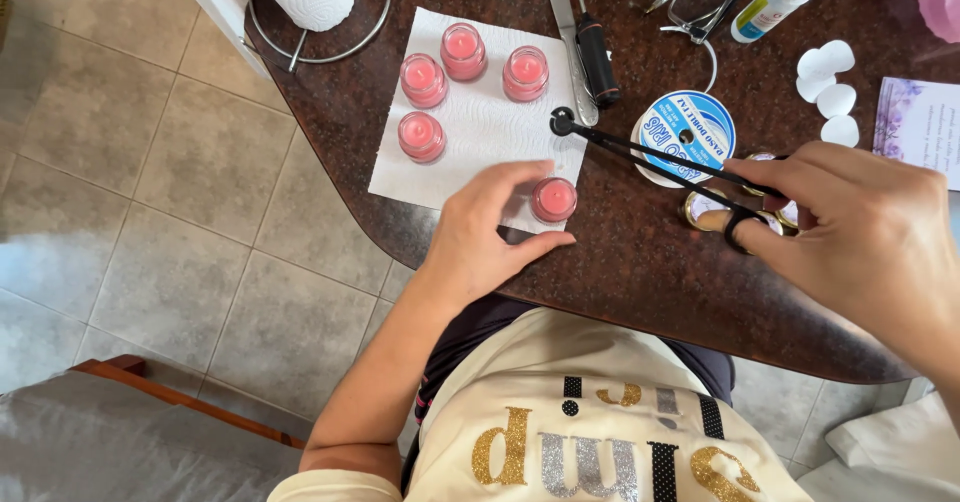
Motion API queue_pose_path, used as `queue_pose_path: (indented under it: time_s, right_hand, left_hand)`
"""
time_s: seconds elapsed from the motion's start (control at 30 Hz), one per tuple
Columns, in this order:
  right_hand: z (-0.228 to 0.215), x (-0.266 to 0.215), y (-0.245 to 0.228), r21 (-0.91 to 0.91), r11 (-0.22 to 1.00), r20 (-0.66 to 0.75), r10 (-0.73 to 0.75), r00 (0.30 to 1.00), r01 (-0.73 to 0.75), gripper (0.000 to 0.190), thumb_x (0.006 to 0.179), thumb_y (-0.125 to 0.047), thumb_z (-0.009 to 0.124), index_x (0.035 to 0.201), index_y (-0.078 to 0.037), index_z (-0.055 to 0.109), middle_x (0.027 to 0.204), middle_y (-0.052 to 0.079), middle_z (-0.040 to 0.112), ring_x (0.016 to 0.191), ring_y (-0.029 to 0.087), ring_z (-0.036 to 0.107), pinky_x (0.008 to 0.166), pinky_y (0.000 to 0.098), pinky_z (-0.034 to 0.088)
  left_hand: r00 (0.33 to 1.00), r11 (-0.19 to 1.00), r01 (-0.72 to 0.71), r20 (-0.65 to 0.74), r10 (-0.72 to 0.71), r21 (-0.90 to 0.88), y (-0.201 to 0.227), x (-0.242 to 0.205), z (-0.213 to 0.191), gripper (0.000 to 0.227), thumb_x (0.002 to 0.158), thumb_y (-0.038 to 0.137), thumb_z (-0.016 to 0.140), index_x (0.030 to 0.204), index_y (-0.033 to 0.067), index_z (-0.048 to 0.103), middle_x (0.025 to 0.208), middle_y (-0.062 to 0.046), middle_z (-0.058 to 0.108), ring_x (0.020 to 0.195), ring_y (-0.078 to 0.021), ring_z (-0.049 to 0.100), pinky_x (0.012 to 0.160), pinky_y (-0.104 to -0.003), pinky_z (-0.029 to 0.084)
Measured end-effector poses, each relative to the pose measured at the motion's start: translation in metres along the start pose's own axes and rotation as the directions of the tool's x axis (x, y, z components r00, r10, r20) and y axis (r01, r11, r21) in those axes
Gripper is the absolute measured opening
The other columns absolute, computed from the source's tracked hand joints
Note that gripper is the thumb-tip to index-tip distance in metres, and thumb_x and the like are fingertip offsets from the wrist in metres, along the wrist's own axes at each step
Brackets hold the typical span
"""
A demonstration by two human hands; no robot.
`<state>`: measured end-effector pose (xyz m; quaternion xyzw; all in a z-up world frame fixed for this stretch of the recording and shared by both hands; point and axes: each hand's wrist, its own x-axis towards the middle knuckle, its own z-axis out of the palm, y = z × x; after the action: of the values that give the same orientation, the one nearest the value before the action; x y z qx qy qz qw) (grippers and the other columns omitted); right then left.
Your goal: Trimming wicks and organizing small candle jars on a production table.
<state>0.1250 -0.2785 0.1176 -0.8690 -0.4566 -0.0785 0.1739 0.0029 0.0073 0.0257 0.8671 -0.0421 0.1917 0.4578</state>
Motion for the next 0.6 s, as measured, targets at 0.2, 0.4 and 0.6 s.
queue_pose_path:
  time_s: [0.2,0.4,0.6]
  right_hand:
    - [0.002,-0.011,0.001,-0.204,0.973,-0.07,-0.129,0.989,0.113,0.04,0.098,-0.035,0.094,0.123,-0.005,0.084,0.097,0.009,0.07,0.082,0.024,0.065,0.073,0.0354,0.054]
    - [0.0,-0.016,-0.001,-0.407,0.897,-0.035,-0.205,0.978,0.173,0.042,0.092,-0.033,0.095,0.128,-0.014,0.082,0.096,0.002,0.067,0.082,0.018,0.063,0.062,0.0262,0.046]
    - [0.0,-0.023,-0.01,-0.544,0.824,-0.033,-0.209,0.977,0.158,0.045,0.094,-0.038,0.091,0.135,-0.023,0.08,0.1,-0.002,0.065,0.085,0.017,0.062,0.063,0.0242,0.044]
  left_hand:
    - [0.98,0.986,0.094,-0.16,-0.115,-0.135,0.011,0.028,-0.011,0.029,0.093,0.02,0.077,0.115,0.0047,0.066,0.111,-0.01,0.074,0.1,-0.0204,0.074,0.09,-0.032,0.064]
    - [0.926,0.918,0.272,-0.182,-0.331,-0.289,0.0,0.058,0.008,0.027,0.083,0.023,0.083,0.105,0.0099,0.074,0.093,-0.007,0.079,0.084,-0.0119,0.076,0.074,-0.024,0.066]
    - [0.883,0.869,0.279,-0.247,-0.4,-0.409,-0.014,0.06,0.015,0.017,0.08,0.015,0.087,0.094,0.0082,0.079,0.09,-0.005,0.081,0.08,-0.0089,0.075,0.079,-0.021,0.066]
